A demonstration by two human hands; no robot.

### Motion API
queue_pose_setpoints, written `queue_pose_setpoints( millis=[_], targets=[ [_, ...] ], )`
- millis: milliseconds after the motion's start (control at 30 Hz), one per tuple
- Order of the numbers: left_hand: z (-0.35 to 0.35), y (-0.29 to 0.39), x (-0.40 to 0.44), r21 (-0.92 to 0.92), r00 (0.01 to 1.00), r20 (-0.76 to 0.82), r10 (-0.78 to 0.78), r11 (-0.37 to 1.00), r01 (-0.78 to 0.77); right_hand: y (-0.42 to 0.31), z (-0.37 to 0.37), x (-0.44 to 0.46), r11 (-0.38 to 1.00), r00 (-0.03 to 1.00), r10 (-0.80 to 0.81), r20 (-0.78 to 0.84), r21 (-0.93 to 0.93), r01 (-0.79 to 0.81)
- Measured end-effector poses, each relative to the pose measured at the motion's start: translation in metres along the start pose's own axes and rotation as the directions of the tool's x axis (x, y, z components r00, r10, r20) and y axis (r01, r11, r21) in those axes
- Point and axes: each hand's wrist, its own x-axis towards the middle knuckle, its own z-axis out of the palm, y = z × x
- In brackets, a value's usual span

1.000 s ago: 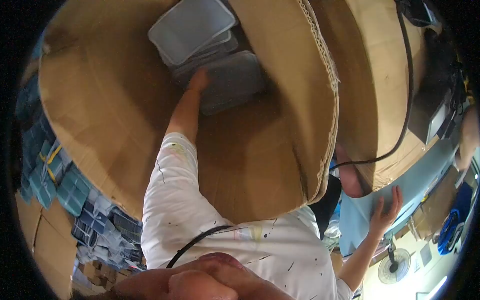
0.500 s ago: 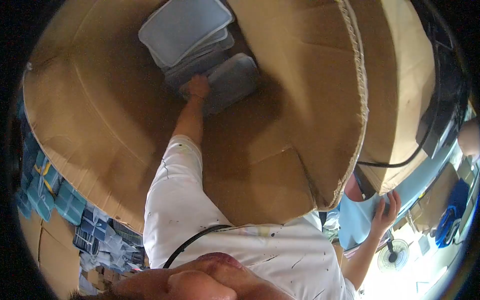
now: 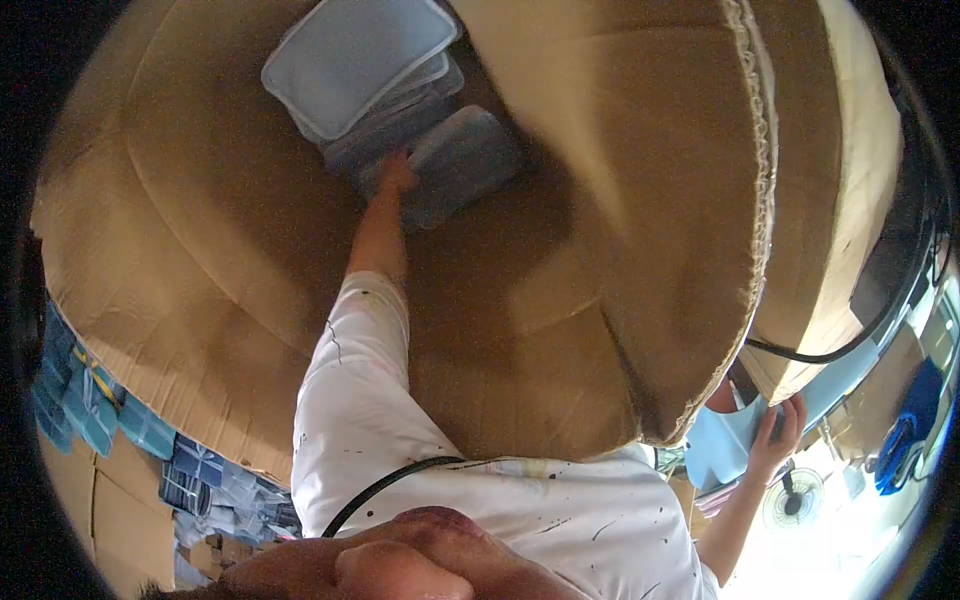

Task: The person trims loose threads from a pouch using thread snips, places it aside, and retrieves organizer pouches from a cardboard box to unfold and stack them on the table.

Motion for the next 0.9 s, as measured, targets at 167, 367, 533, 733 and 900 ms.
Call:
queue_pose_setpoints(
  millis=[167, 367, 533, 733, 900],
  targets=[
    [-0.019, 0.020, -0.017, 0.127, 0.985, 0.143, -0.099, 0.989, 0.081, 0.006, 0.002, -0.002, 1.000, 0.999, 0.012, -0.030, 0.004, -0.012],
    [-0.055, 0.031, -0.052, 0.355, 0.985, -0.138, 0.102, 0.934, -0.047, 0.006, 0.001, -0.001, 1.000, 0.998, -0.005, -0.061, -0.001, 0.005],
    [-0.098, -0.003, -0.034, 0.419, 0.988, -0.123, -0.098, 0.897, 0.141, 0.013, 0.006, -0.003, 1.000, 0.999, 0.007, -0.043, 0.028, -0.005],
    [-0.071, 0.031, -0.018, 0.350, 1.000, -0.020, -0.012, 0.936, 0.018, -0.001, 0.002, -0.001, 0.999, 0.997, 0.037, -0.074, 0.026, -0.035],
    [-0.010, 0.036, -0.058, 0.364, 0.972, 0.049, 0.231, 0.902, -0.233, 0.012, 0.007, -0.004, 0.996, 0.996, 0.006, -0.093, 0.086, 0.002]
  ],
)
